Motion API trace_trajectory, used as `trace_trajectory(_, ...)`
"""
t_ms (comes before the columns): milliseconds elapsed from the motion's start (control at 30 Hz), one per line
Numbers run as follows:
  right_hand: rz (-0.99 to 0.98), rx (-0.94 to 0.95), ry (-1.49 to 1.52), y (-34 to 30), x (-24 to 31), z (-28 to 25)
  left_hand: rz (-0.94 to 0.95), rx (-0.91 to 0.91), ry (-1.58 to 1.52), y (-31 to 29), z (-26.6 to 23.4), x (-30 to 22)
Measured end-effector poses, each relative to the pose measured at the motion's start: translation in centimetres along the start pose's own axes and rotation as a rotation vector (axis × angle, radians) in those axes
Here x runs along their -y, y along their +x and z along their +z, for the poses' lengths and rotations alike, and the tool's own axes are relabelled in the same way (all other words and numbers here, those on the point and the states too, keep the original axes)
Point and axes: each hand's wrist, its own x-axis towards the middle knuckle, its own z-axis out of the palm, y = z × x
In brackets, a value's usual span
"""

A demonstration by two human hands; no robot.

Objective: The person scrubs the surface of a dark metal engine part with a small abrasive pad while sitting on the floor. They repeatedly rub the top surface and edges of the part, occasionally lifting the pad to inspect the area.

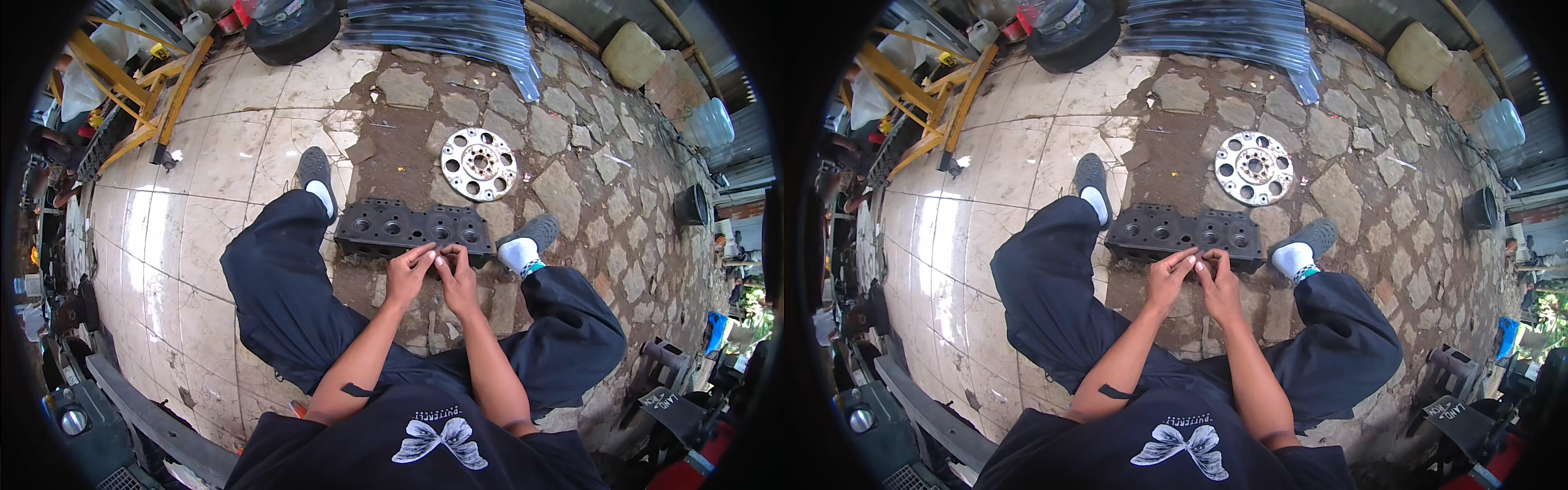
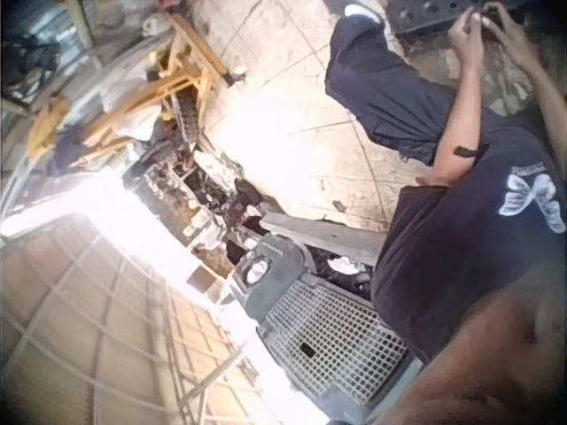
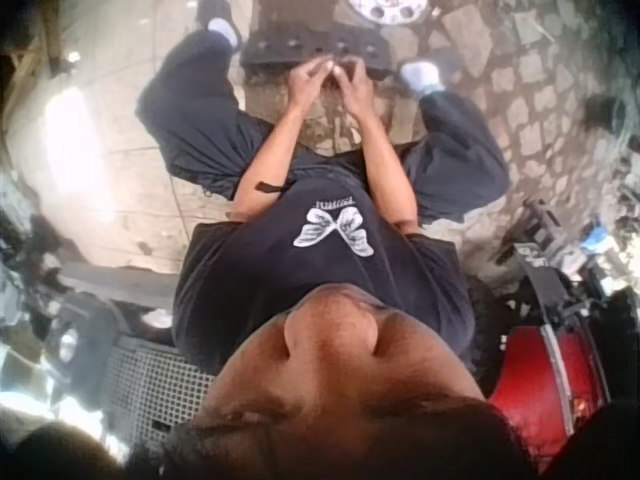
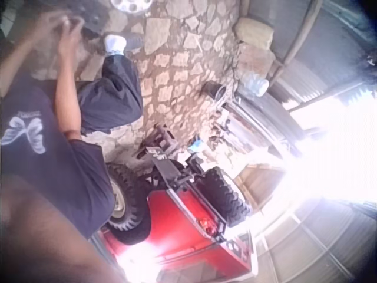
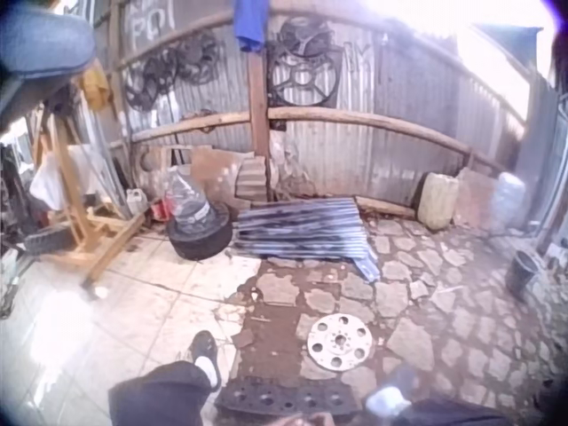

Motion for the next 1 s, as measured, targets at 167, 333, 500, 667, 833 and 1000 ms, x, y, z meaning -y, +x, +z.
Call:
trace_trajectory(167, 0.012, 0.089, 0.281, -0.1, -1.9, 0.0, -0.066, 0.034, -0.148, 0.3, -0.2, 0.8)
trace_trajectory(333, 0.231, 0.137, 0.332, -0.4, -0.9, -1.7, -0.033, 0.126, -0.183, 0.6, -0.1, 1.2)
trace_trajectory(500, 0.018, -0.224, -0.142, 1.8, -1.9, -3.2, 0.040, 0.001, 0.287, 2.8, 0.1, 2.4)
trace_trajectory(667, -0.240, -0.217, -0.663, 6.5, -5.9, -5.0, 0.362, -0.109, 0.730, 7.5, -0.2, 3.0)
trace_trajectory(833, -0.273, 0.146, -1.019, 8.1, -7.1, -3.8, 0.348, -0.027, 1.089, 12.6, -3.1, 5.9)
trace_trajectory(1000, -0.122, 0.429, -1.046, 9.0, -5.5, -4.6, 0.302, -0.023, 1.267, 12.8, -3.5, 7.4)
